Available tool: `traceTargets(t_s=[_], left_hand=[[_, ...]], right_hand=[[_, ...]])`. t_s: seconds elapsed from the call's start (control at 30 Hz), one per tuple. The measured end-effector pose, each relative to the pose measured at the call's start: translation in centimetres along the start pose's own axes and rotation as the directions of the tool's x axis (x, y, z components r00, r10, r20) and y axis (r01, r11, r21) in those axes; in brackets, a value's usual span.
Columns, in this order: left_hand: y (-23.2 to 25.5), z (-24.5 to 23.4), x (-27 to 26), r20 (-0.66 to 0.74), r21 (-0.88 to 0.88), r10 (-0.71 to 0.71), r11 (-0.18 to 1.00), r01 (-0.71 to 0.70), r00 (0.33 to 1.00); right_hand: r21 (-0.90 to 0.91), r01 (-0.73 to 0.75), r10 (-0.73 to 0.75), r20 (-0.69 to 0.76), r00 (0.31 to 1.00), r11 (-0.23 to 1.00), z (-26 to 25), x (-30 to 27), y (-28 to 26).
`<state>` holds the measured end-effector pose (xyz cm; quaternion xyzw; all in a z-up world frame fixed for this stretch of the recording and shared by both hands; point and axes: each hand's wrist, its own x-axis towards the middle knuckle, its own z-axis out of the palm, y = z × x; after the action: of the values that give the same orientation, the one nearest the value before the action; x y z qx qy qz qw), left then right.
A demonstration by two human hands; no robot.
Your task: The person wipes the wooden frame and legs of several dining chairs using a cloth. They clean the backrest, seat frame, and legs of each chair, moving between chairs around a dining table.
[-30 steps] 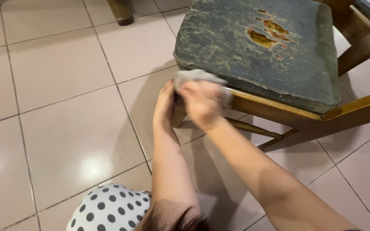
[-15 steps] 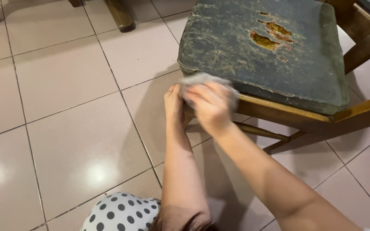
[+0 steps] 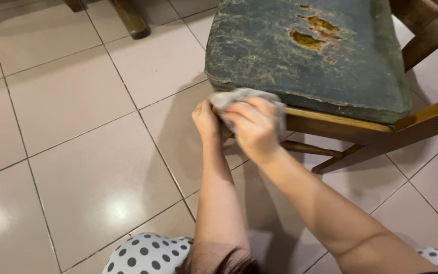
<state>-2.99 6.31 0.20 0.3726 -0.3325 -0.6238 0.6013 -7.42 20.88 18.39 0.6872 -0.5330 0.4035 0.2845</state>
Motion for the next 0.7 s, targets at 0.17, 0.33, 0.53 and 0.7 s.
traceTargets(t_s=[0.17,0.33,0.53,0.7], left_hand=[[0.8,-0.6,-1.2,0.298,0.666,0.385,0.572,-0.479,0.873],[5.1,1.1,-1.8,-0.104,0.057,0.191,0.981,-0.186,0.976],[10.6,7.1,-6.8,0.080,0.451,0.740,0.571,-0.686,0.668],[10.0,11.3,-11.8,0.248,0.803,0.648,0.277,-0.527,0.720]], right_hand=[[0.107,0.029,-0.041,0.111,0.993,0.994,3.4,3.6,-1.7],[-0.083,0.013,-0.004,0.111,0.994,0.996,-1.4,-0.1,2.5],[-0.424,-0.178,0.130,-0.140,0.982,0.888,-11.8,-9.4,10.8],[-0.252,-0.200,0.163,-0.158,0.974,0.947,-5.2,-13.4,9.0]])
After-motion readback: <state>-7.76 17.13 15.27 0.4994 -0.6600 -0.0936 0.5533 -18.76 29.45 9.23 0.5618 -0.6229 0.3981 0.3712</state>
